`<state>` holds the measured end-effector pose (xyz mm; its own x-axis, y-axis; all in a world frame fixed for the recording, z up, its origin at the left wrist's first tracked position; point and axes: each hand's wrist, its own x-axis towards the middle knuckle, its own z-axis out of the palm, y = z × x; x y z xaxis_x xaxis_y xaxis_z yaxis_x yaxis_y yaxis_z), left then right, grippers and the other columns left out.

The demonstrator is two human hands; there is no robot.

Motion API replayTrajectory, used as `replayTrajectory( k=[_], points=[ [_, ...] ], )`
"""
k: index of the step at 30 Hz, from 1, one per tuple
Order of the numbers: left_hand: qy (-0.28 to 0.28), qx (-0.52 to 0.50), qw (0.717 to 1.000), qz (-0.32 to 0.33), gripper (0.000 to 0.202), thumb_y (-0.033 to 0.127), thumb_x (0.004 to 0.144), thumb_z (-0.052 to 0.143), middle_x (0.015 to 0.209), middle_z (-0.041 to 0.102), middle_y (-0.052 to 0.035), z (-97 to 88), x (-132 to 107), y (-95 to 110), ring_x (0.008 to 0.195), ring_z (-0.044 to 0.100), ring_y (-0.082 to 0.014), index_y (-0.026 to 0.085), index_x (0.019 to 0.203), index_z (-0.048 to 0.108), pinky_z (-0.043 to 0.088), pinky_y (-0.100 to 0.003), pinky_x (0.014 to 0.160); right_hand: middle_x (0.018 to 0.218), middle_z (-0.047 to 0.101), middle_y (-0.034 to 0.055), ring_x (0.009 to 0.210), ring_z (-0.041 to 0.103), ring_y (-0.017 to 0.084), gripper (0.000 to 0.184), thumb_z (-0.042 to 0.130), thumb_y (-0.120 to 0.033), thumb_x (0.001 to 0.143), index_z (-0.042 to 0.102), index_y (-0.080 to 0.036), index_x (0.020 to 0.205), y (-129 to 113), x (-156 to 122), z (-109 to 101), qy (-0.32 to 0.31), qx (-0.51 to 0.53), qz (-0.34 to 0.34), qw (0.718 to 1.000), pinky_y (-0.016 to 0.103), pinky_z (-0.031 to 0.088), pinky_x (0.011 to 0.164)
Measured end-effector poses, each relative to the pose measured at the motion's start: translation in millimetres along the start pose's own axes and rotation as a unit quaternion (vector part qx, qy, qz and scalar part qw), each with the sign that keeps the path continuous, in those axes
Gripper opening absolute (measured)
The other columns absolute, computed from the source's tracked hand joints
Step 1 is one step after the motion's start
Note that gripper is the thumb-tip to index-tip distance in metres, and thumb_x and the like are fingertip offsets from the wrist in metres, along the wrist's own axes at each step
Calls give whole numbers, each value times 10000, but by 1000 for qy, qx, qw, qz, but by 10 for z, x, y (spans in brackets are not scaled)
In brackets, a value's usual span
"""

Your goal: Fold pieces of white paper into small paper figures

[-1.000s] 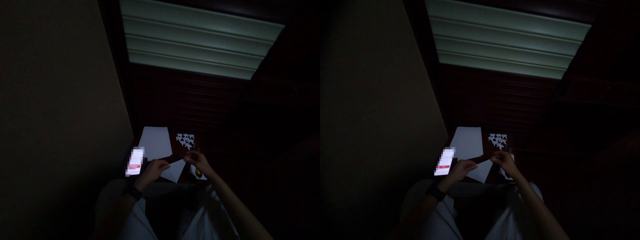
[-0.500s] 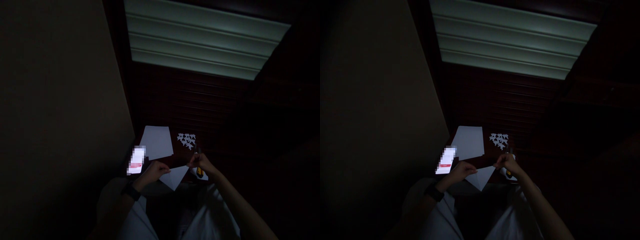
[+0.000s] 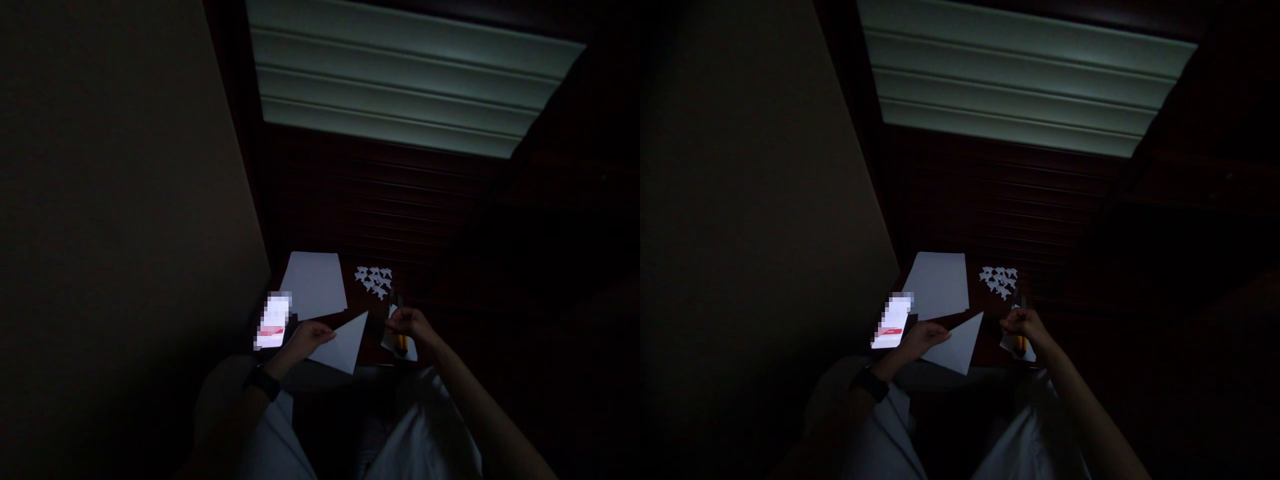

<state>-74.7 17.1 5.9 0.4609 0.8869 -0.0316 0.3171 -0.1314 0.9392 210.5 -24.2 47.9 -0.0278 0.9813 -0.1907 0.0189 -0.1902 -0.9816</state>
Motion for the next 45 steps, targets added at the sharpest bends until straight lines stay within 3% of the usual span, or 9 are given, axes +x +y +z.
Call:
replayTrajectory(
  k=[6, 12, 15, 20, 24, 28, 35, 39, 45],
  points=[
    [82, -166, 981, -51, 409, 475, 719, 536, 826, 668, -79, 248, 130, -96, 754, 602, -205, 104, 847, 650, 445, -289, 668, 835, 619, 36, 727, 600, 165, 425, 654, -484, 617, 581, -178, 902, 384, 70, 471, -15, 85, 48, 995, 300, 499, 630],
    [141, -204, 966, -67, 461, 493, 673, 578, 855, 664, -106, 376, 248, -196, 817, 603, -240, 89, 887, 636, 462, -330, 707, 602, 563, 5, 530, 548, 135, 405, 614, -538, 615, 570, -138, 663, 752, 270, 701, 53, 68, 41, 995, 288, 508, 506],
    [163, -213, 962, -40, 538, 411, 631, 652, 1009, 618, -116, 430, 238, -241, 892, 587, -227, 129, 1077, 550, 456, -330, 760, 575, 542, -5, 494, 531, 134, 412, 596, -553, 619, 556, -146, 668, 827, 314, 722, 83, 68, 31, 994, 277, 491, 451],
    [125, -85, 988, 15, 874, 251, 457, 774, 1220, 483, -95, 554, 51, -223, 1073, 474, -270, 221, 1247, 401, 373, -383, 900, 518, 512, -14, 474, 502, 125, 401, 573, -550, 643, 538, -152, 605, 841, 277, 730, 112, 18, -19, 993, 227, 432, 421],
    [122, 8, 992, 7, 934, 206, 427, 776, 1281, 418, -84, 569, -31, -174, 1150, 391, -291, 239, 1270, 374, 319, -397, 947, 501, 507, -15, 458, 474, 117, 405, 559, -555, 649, 529, -156, 585, 850, 227, 718, 123, -12, -36, 992, 217, 398, 416],
    [99, -14, 995, -18, 828, 204, 446, 766, 1223, 485, -81, 523, -19, -156, 1105, 440, -291, 235, 1215, 460, 342, -384, 926, 504, 479, -26, 465, 467, 117, 379, 591, -527, 637, 488, -168, 570, 860, 200, 711, 119, 10, -23, 993, 223, 415, 417],
    [95, -164, 981, -48, 597, 339, 579, 701, 1139, 565, -100, 447, 39, -247, 1049, 500, -270, 143, 1122, 550, 388, -363, 886, 541, 473, -34, 520, 527, 144, 424, 639, -540, 575, 417, -181, 541, 865, 209, 707, 113, 82, 18, 990, 269, 477, 475],
    [91, -147, 984, -37, 503, 386, 635, 653, 1067, 609, -102, 399, 62, -273, 974, 546, -246, 131, 1064, 590, 412, -331, 839, 583, 502, -28, 559, 520, 143, 398, 647, -511, 583, 428, -181, 543, 897, 223, 673, 93, 100, 8, 991, 270, 479, 489],
    [140, -134, 978, -81, 487, 534, 711, 494, 738, 664, -87, 297, 58, -254, 753, 589, -243, 90, 824, 660, 446, -307, 672, 559, 480, -26, 532, 471, 126, 396, 599, -546, 610, 456, -183, 546, 922, 212, 658, 92, 53, -4, 994, 239, 428, 454]
  ],
)
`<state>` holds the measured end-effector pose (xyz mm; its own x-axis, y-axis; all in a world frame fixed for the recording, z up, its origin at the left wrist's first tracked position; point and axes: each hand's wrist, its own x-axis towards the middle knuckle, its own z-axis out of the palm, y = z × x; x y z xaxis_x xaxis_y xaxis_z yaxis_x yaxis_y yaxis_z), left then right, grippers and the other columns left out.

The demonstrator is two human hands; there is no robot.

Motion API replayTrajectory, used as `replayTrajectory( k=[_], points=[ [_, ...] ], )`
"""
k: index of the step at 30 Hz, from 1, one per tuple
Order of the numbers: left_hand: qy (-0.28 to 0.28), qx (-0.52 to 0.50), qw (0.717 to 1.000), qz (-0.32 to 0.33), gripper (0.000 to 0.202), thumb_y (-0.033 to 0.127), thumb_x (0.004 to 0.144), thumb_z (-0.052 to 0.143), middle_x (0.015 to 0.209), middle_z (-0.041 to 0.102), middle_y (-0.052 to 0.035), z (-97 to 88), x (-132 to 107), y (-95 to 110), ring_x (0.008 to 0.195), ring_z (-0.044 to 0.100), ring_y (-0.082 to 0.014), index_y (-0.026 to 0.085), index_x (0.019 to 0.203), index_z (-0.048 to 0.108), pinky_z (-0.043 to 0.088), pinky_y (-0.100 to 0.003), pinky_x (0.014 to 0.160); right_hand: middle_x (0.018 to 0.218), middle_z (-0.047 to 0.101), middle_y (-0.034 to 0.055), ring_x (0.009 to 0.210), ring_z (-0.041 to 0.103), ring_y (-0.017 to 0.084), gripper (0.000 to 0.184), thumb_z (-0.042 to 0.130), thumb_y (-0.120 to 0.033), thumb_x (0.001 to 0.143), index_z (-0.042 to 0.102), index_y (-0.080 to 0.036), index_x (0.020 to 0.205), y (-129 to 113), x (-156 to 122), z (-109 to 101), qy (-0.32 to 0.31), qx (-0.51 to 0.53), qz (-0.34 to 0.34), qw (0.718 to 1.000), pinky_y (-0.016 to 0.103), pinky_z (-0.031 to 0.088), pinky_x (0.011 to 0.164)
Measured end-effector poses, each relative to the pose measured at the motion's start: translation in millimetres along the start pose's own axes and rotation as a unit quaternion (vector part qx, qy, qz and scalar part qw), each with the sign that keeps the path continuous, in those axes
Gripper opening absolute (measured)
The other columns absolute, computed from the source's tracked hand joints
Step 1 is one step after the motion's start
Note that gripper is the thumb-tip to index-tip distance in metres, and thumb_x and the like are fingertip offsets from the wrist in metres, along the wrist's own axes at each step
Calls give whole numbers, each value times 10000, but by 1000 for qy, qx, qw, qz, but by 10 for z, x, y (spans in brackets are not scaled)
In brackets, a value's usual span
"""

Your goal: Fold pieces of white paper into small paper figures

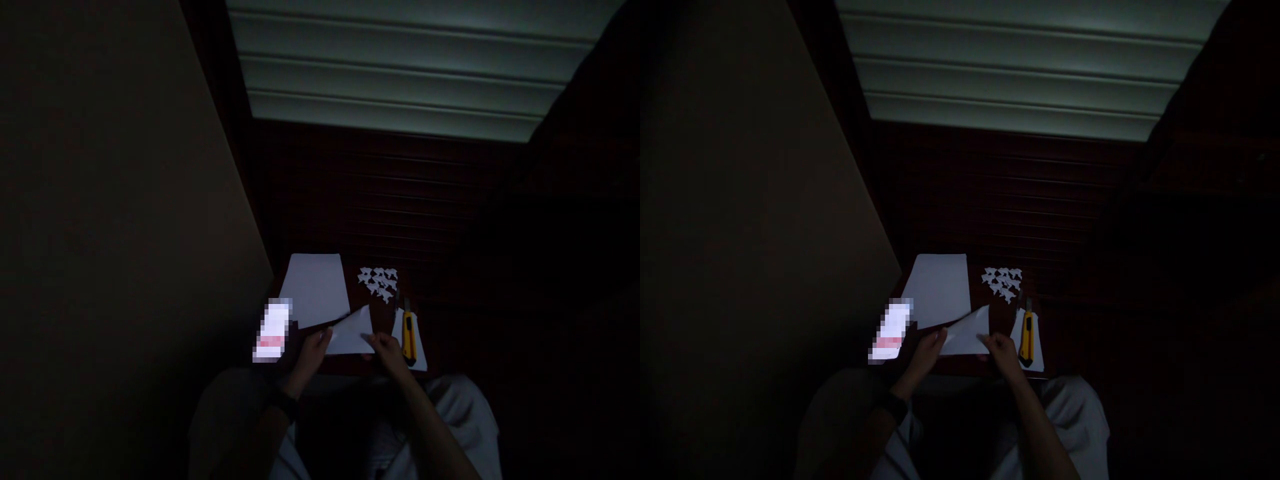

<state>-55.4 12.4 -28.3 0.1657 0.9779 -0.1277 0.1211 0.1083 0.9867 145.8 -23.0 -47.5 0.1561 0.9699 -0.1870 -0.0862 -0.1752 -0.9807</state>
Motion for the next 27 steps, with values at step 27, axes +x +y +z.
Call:
replayTrajectory(
  k=[27],
  points=[
    [-99, -208, 971, -56, 526, 468, 701, 580, 944, 650, -127, -54, -126, 177, 840, 604, -232, 94, 1071, 570, 438, -347, 760, 868, 648, 74, 750, 588, 214, 419, 642, -451, 646, 564, -164, 940, -267, -138, 21, -48, 16, -15, 999, 301, 459, 645]
  ],
)
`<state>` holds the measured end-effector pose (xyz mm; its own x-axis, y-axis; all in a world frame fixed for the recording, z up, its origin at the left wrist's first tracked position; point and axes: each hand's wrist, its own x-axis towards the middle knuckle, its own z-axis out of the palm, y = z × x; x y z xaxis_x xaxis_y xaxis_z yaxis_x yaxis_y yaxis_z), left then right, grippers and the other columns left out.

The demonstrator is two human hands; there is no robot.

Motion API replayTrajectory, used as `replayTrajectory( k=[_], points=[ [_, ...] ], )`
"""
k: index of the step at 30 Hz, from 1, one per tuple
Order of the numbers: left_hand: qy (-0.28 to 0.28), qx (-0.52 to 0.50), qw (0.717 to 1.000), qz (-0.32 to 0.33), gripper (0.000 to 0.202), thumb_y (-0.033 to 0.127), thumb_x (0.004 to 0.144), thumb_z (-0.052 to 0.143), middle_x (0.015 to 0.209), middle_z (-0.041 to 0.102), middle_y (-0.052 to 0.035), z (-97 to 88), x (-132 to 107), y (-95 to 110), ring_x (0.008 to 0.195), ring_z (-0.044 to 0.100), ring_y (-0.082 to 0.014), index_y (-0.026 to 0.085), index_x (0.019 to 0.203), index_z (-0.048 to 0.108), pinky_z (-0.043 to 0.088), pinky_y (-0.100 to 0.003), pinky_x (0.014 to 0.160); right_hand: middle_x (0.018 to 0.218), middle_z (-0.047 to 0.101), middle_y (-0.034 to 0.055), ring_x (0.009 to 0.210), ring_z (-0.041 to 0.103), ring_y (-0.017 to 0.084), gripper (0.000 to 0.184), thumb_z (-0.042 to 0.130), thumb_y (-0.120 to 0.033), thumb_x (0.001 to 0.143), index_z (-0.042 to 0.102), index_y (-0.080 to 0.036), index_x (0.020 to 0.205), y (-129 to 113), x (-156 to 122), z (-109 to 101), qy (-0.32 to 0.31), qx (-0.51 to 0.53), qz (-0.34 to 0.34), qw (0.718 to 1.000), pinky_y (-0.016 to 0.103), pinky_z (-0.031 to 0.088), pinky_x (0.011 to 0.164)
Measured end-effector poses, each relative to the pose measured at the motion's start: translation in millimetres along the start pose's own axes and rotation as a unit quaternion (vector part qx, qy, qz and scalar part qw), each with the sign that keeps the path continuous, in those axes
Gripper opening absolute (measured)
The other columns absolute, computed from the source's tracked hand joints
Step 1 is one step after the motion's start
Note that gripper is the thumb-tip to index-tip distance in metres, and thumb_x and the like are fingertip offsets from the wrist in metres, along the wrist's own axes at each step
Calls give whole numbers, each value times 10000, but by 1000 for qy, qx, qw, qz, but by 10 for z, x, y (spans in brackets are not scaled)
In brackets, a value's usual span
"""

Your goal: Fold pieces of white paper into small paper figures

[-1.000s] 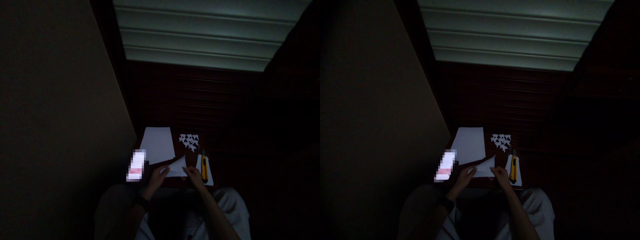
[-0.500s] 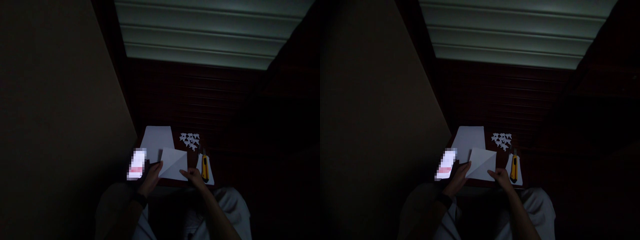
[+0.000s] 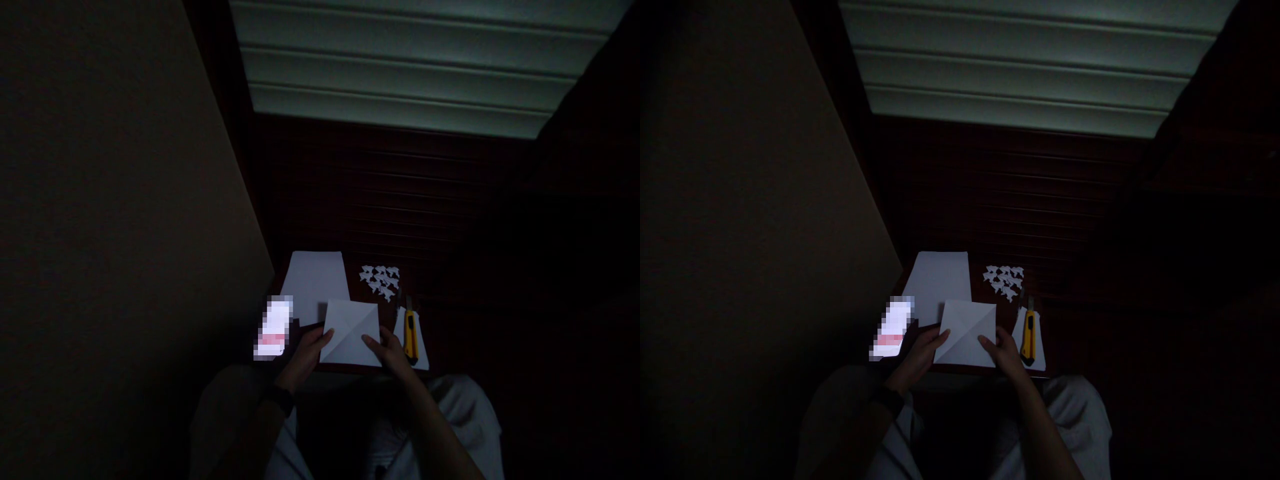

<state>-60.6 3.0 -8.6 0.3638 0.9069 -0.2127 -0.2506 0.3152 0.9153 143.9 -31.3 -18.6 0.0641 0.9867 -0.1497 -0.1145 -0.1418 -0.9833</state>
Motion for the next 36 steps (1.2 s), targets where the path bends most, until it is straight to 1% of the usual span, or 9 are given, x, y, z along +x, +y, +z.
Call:
replayTrajectory(
  k=[2, 5, 10, 15, 20, 24, 28, 31, 36],
  points=[
    [-25, 20, 999, 2, 515, 436, 682, 614, 952, 647, -127, -6, 1, -14, 842, 601, -239, 94, 1066, 573, 436, -358, 766, 932, 642, 91, 804, 589, 229, 444, 657, -432, 636, 566, -155, 972, 39, 11, -23, -9, 6, -7, 1000, 337, 461, 697],
    [-56, 57, 997, 0, 482, 385, 672, 639, 977, 637, -128, -23, -3, -30, 856, 595, -251, 95, 1051, 578, 440, -362, 758, 939, 645, 93, 816, 593, 234, 470, 684, -420, 603, 579, -145, 969, 87, 21, -46, -27, 18, -6, 999, 365, 459, 723],
    [-51, 107, 993, -16, 469, 407, 665, 632, 957, 641, -136, -34, -13, -34, 851, 591, -268, 75, 996, 600, 451, -350, 716, 917, 654, 78, 798, 604, 232, 497, 715, -385, 571, 569, -165, 992, 73, 9, -49, -50, 53, 7, 997, 364, 466, 715],
    [-56, 87, 994, -23, 462, 400, 673, 627, 976, 634, -141, -34, -19, -23, 831, 598, -262, 79, 1005, 598, 448, -357, 719, 922, 652, 82, 820, 598, 235, 469, 720, -342, 576, 569, -159, 981, 69, 10, -57, -67, 71, 4, 995, 377, 460, 741],
    [-52, 73, 996, -27, 443, 391, 662, 642, 943, 642, -144, -52, -4, -48, 813, 602, -258, 72, 967, 611, 446, -353, 713, 902, 658, 81, 802, 602, 232, 454, 725, -348, 565, 587, -155, 952, 96, 26, -60, -57, 65, 7, 996, 379, 459, 741],
    [-55, 76, 995, -30, 433, 381, 670, 637, 945, 641, -149, -56, -6, -39, 812, 602, -260, 66, 965, 612, 444, -358, 721, 861, 665, 78, 742, 606, 218, 431, 729, -358, 553, 607, -142, 905, 134, 40, -73, -53, 59, 20, 997, 362, 471, 691],
    [-72, 92, 993, -21, 444, 372, 656, 650, 978, 634, -145, -52, -10, -2, 850, 594, -267, 82, 989, 611, 440, -360, 737, 859, 663, 75, 743, 601, 210, 405, 720, -351, 569, 614, -136, 895, 143, 47, -103, -77, 47, 26, 996, 344, 466, 680],
    [-92, 113, 989, -20, 464, 351, 632, 672, 995, 632, -139, -53, -7, 24, 865, 590, -268, 91, 1010, 604, 442, -354, 740, 852, 663, 74, 734, 598, 205, 411, 727, -360, 551, 626, -134, 880, 115, 48, -121, -94, 23, 27, 995, 336, 458, 676],
    [-85, 128, 987, -35, 471, 339, 622, 677, 993, 636, -131, -38, -17, 48, 869, 590, -267, 100, 1020, 596, 447, -349, 731, 819, 666, 70, 737, 596, 207, 417, 727, -375, 540, 640, -125, 862, 74, 28, -119, -110, 30, 41, 993, 342, 450, 688]
  ],
)
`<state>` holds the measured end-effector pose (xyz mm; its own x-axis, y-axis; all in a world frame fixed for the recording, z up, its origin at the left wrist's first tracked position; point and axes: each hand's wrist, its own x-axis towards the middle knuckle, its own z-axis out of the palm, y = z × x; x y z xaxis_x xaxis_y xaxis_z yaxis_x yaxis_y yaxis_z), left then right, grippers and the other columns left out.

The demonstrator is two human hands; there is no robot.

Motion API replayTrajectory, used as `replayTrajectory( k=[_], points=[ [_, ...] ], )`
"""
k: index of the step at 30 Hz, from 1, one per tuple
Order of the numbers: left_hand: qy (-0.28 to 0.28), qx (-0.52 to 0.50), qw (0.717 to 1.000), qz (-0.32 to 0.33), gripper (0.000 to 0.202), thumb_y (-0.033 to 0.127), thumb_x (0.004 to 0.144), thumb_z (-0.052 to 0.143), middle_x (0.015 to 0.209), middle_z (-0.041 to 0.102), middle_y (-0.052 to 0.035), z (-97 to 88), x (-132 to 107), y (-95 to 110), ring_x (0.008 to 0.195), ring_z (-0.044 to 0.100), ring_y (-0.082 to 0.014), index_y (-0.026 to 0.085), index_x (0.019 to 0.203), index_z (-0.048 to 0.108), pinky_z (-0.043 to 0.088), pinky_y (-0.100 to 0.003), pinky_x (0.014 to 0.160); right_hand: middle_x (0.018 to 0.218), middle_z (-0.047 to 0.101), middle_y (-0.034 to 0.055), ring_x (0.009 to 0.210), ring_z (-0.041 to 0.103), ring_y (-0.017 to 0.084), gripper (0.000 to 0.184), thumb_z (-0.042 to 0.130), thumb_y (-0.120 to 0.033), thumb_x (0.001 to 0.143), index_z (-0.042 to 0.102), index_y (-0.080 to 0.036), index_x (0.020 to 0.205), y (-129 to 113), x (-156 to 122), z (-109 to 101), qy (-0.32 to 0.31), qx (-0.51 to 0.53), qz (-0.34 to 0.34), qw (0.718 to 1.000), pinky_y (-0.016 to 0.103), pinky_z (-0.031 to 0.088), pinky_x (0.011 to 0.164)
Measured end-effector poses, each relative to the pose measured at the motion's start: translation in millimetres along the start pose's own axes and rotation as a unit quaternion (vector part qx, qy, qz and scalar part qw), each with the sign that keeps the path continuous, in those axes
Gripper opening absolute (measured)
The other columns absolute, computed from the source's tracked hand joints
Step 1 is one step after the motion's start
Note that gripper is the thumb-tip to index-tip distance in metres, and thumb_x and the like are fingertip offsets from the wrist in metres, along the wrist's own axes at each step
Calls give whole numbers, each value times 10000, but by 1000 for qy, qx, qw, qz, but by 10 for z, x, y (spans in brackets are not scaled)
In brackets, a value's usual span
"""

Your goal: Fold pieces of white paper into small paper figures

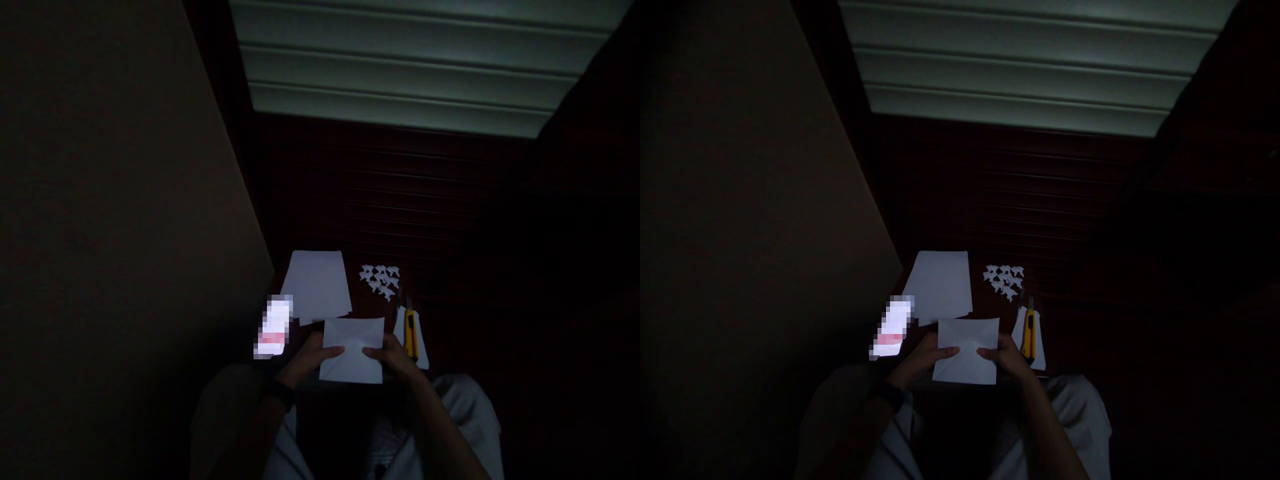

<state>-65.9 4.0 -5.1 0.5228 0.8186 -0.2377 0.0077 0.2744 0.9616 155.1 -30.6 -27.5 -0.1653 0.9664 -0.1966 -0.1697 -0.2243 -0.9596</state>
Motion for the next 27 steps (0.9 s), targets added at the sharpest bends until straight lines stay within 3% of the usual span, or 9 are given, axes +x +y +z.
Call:
replayTrajectory(
  k=[8, 14, 17, 20, 24, 27],
  points=[
    [32, 20, 999, 6, 416, 325, 621, 670, 909, 651, -112, -15, 41, -93, 814, 592, -243, 100, 967, 619, 444, -316, 689, 810, 676, 54, 719, 595, 192, 370, 710, -326, 564, 669, -151, 887, 2, 11, -30, -12, -13, 5, 1000, 317, 440, 684],
    [61, 111, 990, 54, 297, 243, 579, 679, 971, 632, -74, -89, 42, -149, 947, 536, -245, 160, 864, 672, 393, -309, 816, 771, 687, 67, 691, 598, 206, 305, 664, -316, 593, 691, -152, 848, 102, 55, -109, -1, -57, 16, 998, 317, 439, 651],
    [65, 72, 995, 37, 326, 259, 614, 660, 964, 633, -93, -66, 40, -115, 924, 546, -248, 132, 913, 655, 400, -317, 794, 808, 683, 68, 722, 596, 204, 347, 659, -308, 607, 671, -154, 918, 89, 50, -105, -4, -35, 11, 999, 318, 435, 669],
    [33, 4, 999, 26, 359, 290, 668, 619, 914, 646, -104, -39, 50, -82, 834, 579, -232, 105, 975, 626, 420, -317, 738, 829, 680, 67, 727, 597, 195, 388, 671, -297, 600, 654, -159, 962, 58, 45, -93, -6, -10, 14, 1000, 316, 435, 682],
    [49, -8, 998, 41, 320, 209, 624, 644, 892, 648, -85, -56, 69, -100, 817, 584, -209, 123, 932, 644, 426, -278, 713, 737, 683, 86, 667, 612, 210, 329, 661, -298, 589, 687, -141, 877, 61, 48, -104, -7, 11, 43, 999, 321, 452, 627],
    [64, -49, 996, 49, 351, 219, 656, 620, 930, 633, -86, -69, 86, -134, 802, 593, -198, 141, 999, 610, 446, -275, 690, 698, 681, 87, 632, 617, 212, 259, 631, -289, 604, 706, -144, 805, 91, 51, -122, 14, 12, 47, 999, 312, 457, 596]
  ],
)
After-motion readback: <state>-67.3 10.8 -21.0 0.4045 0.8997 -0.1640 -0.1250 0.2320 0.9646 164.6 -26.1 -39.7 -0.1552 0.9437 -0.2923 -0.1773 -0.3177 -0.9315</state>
